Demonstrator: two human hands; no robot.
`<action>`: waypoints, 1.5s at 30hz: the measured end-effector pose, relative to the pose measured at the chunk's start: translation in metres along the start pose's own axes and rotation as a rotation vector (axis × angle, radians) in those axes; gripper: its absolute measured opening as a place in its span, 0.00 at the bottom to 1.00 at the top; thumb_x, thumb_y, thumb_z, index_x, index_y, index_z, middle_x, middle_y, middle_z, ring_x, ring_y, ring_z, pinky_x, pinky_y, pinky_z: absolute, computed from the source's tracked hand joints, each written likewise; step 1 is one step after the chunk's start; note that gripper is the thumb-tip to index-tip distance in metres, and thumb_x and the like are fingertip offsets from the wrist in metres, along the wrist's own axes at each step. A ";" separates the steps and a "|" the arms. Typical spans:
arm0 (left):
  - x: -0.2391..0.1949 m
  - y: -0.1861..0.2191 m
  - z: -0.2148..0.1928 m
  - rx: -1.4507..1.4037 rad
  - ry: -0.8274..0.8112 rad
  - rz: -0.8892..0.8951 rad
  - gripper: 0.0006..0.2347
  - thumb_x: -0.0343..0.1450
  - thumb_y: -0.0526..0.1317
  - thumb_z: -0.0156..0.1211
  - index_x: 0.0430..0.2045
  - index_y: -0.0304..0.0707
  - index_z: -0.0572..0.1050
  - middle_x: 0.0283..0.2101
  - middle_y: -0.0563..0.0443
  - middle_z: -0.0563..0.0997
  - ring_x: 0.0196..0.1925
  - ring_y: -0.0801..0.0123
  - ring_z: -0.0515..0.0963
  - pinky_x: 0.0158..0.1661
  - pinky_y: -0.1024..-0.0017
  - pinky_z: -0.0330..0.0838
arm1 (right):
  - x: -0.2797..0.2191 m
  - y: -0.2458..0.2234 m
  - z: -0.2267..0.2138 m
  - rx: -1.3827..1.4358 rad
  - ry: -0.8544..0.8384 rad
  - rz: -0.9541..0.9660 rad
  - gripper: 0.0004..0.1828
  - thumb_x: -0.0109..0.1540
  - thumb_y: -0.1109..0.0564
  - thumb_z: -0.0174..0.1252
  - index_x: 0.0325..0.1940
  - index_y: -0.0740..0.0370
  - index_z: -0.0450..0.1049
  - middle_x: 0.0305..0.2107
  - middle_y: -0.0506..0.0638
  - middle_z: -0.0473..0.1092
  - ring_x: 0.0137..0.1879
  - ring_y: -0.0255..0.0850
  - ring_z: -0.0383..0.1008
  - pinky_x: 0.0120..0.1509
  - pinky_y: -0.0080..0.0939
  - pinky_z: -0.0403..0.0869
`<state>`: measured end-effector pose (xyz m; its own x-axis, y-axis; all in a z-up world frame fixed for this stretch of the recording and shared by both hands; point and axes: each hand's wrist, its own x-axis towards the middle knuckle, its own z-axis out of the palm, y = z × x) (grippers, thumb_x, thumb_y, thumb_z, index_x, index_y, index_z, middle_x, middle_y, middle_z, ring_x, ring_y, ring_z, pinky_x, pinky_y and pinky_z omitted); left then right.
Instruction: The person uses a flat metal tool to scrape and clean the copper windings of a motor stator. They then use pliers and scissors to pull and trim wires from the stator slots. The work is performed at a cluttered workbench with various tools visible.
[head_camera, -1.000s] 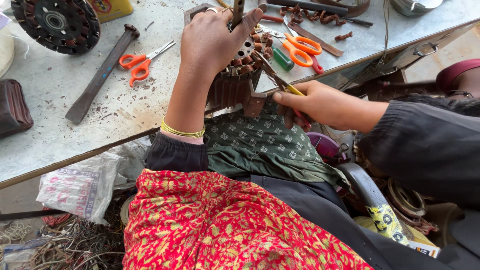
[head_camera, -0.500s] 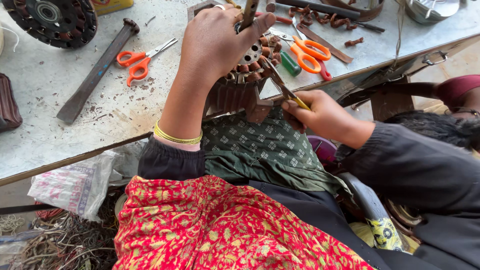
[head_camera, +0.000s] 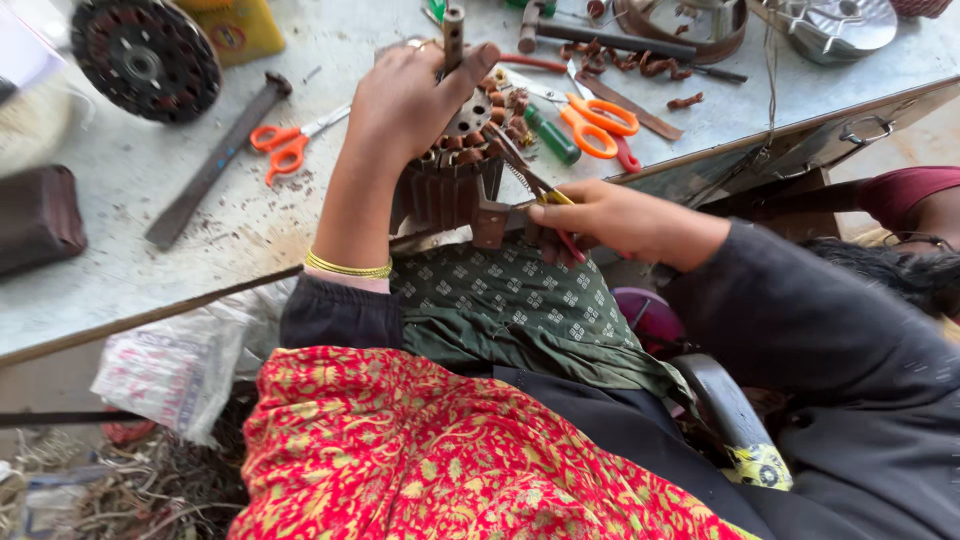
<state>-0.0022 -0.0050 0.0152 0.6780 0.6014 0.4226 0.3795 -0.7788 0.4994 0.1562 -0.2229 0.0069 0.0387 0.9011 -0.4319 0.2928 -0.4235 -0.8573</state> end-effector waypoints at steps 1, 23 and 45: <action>0.000 0.001 0.000 0.011 -0.013 -0.011 0.37 0.71 0.73 0.37 0.36 0.36 0.82 0.43 0.37 0.82 0.54 0.44 0.76 0.51 0.53 0.69 | -0.003 -0.010 -0.002 0.018 -0.025 0.086 0.21 0.67 0.43 0.51 0.40 0.63 0.76 0.28 0.49 0.76 0.34 0.36 0.77 0.37 0.39 0.76; -0.003 0.006 -0.005 0.055 0.002 -0.005 0.35 0.72 0.74 0.35 0.40 0.46 0.84 0.45 0.43 0.82 0.53 0.46 0.76 0.50 0.53 0.69 | 0.009 -0.004 0.018 -0.085 0.189 0.035 0.24 0.67 0.40 0.54 0.33 0.65 0.75 0.19 0.49 0.72 0.22 0.34 0.69 0.27 0.37 0.69; -0.001 0.002 -0.008 0.082 -0.112 -0.186 0.44 0.67 0.80 0.30 0.34 0.37 0.84 0.37 0.37 0.80 0.50 0.47 0.78 0.47 0.52 0.71 | 0.015 0.030 -0.007 0.212 0.038 0.004 0.38 0.62 0.44 0.68 0.71 0.62 0.67 0.41 0.49 0.70 0.36 0.32 0.61 0.34 0.30 0.59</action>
<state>-0.0078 -0.0056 0.0217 0.6553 0.7162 0.2402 0.5515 -0.6709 0.4957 0.1722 -0.2215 -0.0236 0.0764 0.9003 -0.4285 0.0854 -0.4341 -0.8968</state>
